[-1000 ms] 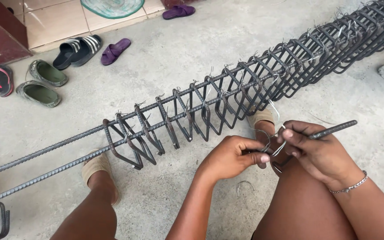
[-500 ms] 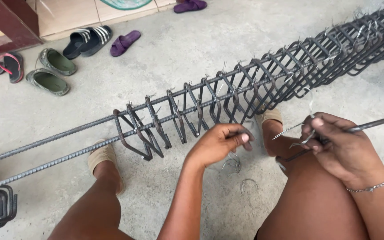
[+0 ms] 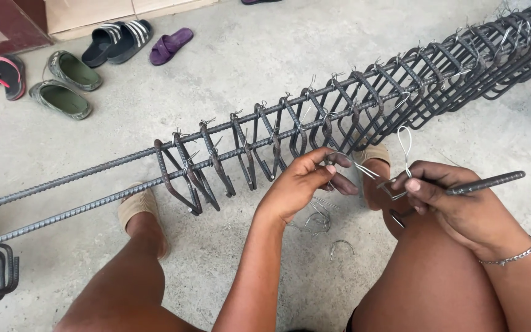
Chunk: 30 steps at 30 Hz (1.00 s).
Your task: Tying rebar intersections with wire using a manual hook tool to construct a reinforcement cage.
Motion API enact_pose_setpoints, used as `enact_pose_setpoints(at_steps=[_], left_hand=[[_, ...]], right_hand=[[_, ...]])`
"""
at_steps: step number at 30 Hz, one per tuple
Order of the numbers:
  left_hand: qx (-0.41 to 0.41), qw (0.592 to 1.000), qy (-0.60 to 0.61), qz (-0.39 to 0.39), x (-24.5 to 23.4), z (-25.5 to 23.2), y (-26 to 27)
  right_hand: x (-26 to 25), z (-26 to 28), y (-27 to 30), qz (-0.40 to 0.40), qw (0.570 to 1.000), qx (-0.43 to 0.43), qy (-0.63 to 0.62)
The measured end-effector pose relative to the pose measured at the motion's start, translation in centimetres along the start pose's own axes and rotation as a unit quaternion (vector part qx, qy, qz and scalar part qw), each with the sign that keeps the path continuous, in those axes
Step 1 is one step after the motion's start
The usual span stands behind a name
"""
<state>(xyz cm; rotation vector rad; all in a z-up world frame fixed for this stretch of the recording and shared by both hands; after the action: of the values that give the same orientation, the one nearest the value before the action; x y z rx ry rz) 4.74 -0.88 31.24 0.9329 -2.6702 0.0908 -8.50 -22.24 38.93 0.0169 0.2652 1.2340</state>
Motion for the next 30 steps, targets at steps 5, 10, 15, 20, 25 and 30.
enact_pose_setpoints(at_steps=[5, 10, 15, 20, 25, 30], left_hand=[[-0.005, 1.0, 0.007, -0.028, 0.0, -0.4, 0.1], [-0.027, 0.996, 0.017, -0.087, -0.3, -0.8, 0.0], [-0.029, 0.993, 0.026, -0.113, -0.7, -1.1, 0.2], [-0.007, 0.993, 0.034, -0.113, -1.3, -1.0, 0.4], [0.001, 0.991, 0.036, -0.129, -1.8, -0.8, 0.4], [0.004, 0.991, 0.034, -0.131, -2.2, -0.7, 0.5]], right_hand=[[0.3, 0.4, 0.1, 0.006, 1.0, 0.013, 0.016], [0.3, 0.6, 0.1, 0.027, 0.999, 0.007, 0.04], [1.4, 2.2, 0.5, 0.021, 0.995, 0.034, 0.09], [2.0, 2.5, 0.5, 0.026, 0.992, 0.046, 0.117], [2.3, 2.2, -0.2, 0.048, 0.985, 0.077, 0.146], [3.0, 2.2, -0.6, 0.047, 0.981, 0.073, 0.176]])
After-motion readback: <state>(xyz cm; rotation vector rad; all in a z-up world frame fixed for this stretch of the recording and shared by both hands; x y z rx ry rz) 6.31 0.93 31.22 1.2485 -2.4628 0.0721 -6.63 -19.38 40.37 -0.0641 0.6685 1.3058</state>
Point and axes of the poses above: each hand's wrist, its own y-axis away from the middle knuckle, its own x-axis out of the palm, z = x × y, the point moved 1 cm from there along -y, towards the middle knuckle, and after that the axes turned 6 degrees about -x, right-handed, at the moved point
